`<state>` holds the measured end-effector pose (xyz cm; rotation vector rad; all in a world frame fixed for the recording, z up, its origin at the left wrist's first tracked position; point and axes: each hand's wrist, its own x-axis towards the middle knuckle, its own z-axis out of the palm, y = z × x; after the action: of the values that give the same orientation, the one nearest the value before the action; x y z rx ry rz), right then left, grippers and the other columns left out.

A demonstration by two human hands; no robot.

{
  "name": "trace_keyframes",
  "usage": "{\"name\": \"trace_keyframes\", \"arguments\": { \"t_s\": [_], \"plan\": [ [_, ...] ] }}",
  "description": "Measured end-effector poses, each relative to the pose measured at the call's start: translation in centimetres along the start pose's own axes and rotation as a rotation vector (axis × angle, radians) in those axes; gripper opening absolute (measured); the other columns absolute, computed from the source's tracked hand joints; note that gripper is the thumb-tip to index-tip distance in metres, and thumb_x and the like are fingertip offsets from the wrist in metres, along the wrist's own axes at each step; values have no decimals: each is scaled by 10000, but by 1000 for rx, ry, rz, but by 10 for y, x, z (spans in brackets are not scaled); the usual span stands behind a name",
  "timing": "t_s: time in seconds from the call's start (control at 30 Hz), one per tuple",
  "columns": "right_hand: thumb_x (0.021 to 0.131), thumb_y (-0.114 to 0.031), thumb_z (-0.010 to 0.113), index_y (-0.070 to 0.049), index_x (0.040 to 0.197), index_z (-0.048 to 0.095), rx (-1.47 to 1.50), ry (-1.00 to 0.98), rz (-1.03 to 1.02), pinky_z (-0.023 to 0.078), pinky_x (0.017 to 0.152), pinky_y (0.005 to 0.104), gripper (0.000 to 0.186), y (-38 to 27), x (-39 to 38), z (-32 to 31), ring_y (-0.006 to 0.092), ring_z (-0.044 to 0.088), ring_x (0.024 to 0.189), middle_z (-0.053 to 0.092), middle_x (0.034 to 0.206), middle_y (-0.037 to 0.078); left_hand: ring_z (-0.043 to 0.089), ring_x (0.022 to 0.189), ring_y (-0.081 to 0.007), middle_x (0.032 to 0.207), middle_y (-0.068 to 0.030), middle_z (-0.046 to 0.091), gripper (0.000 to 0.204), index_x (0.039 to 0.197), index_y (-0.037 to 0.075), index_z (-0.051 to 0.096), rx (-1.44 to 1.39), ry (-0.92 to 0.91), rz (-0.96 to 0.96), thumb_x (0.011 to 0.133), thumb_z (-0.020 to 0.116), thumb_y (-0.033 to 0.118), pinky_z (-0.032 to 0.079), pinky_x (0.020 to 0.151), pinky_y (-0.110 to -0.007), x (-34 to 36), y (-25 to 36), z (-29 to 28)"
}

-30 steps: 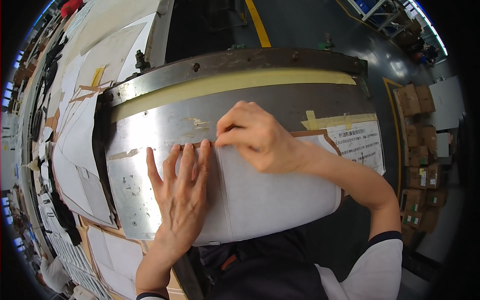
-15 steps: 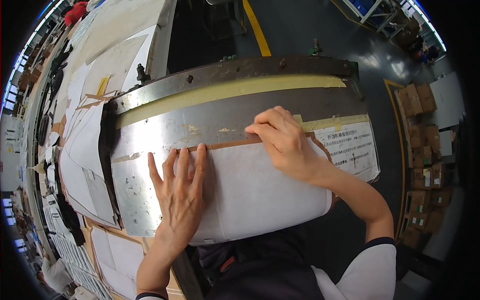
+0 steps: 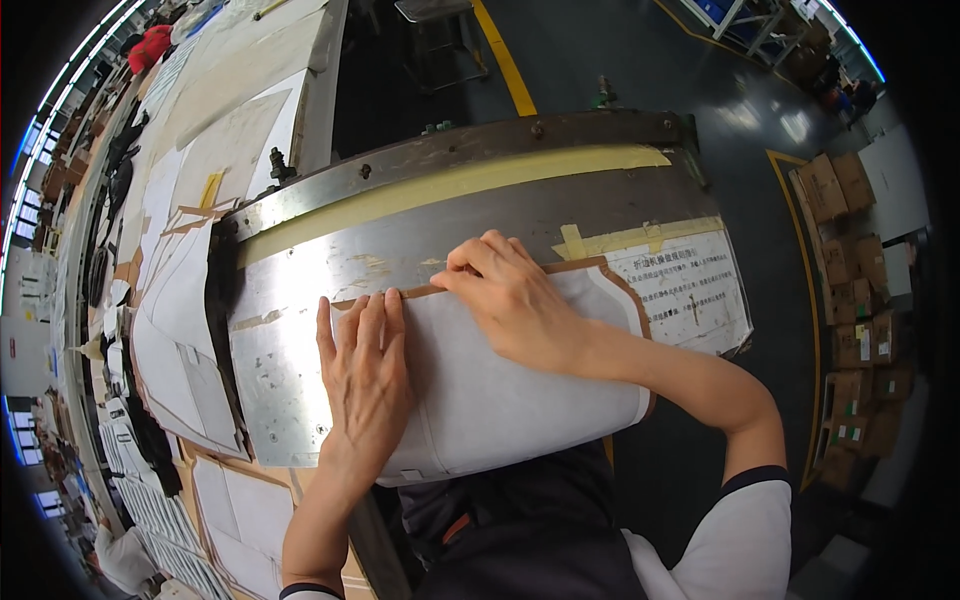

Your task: Folding the edges of leather panels over cardboard templates and pressing them using a manual folding machine.

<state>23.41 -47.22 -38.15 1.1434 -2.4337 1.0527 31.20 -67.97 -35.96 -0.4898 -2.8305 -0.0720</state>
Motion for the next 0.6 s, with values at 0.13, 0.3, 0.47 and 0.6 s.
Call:
{"name": "trace_keyframes", "arguments": {
  "t_s": [0.13, 0.3, 0.47, 0.6],
  "plan": [
    [832, 24, 699, 9, 1050, 722, 41, 19, 78, 467, 927, 438, 220, 4, 1, 1, 305, 573, 1036, 622, 1047, 114, 583, 1269, -322, 1314, -145, 609, 627, 1455, 54, 565, -35, 63, -8, 838, 599, -53, 289, 1244, -585, -2, 1, 5],
    [828, 3, 732, -16, 1019, 738, 38, 5, 74, 454, 902, 423, 192, 7, -4, -8, 283, 567, 1012, 613, 1037, 86, 559, 1314, -329, 1357, -169, 577, 647, 1475, 108, 565, -3, 15, -11, 849, 603, -53, 273, 1253, -588, -6, 4, 0],
    [855, 29, 728, -30, 1109, 763, 76, -2, 140, 431, 881, 383, 262, 1, -4, -8, 249, 538, 950, 600, 1026, 55, 529, 1358, -332, 1401, -183, 539, 676, 1497, 110, 550, -17, 8, -4, 846, 611, -60, 255, 1260, -593, -9, 3, 4],
    [876, 45, 701, -44, 1133, 777, 63, -12, 116, 427, 876, 380, 282, -3, 0, -2, 239, 528, 947, 606, 1029, 50, 557, 1292, -353, 1344, -202, 561, 601, 1461, 22, 571, -8, 14, 0, 863, 616, -26, 259, 1234, -658, -6, 3, 4]
  ]
}}
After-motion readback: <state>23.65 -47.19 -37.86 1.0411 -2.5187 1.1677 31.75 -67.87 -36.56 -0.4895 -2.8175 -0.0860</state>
